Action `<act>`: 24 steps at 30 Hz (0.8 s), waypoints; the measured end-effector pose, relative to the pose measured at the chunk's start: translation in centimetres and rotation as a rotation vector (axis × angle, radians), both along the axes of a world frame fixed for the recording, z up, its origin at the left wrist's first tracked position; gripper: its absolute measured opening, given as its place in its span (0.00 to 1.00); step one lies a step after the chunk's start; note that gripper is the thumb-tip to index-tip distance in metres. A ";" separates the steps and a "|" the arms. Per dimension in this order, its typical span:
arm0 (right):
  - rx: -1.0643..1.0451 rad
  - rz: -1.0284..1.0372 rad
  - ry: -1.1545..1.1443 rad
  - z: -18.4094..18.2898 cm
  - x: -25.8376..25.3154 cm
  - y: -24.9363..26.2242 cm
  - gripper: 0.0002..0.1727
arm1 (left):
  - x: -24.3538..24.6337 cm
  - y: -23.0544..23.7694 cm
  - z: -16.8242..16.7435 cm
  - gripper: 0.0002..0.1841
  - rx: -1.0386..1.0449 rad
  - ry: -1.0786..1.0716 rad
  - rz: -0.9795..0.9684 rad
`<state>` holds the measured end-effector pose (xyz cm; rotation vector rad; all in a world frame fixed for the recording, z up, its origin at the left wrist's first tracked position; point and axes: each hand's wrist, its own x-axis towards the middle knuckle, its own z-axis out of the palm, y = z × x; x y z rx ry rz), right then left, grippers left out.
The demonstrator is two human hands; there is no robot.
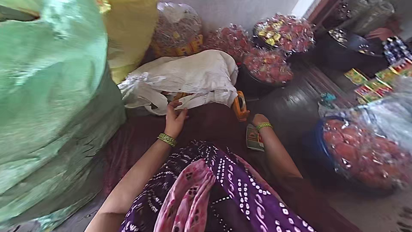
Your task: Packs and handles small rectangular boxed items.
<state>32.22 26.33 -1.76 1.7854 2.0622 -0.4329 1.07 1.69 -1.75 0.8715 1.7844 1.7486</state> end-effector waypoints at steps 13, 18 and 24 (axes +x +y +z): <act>-0.078 -0.045 0.079 -7.1 3.2 -4.5 0.37 | -0.2 -0.1 -0.6 0.33 0.000 -0.003 -0.007; -0.081 0.115 0.038 -3.9 4.2 -2.2 0.27 | -0.4 -0.1 -0.3 0.31 0.021 -0.006 -0.028; 0.329 0.139 0.423 9.0 -1.4 -5.9 0.25 | 1.1 -0.6 1.6 0.29 -0.034 -0.110 -0.310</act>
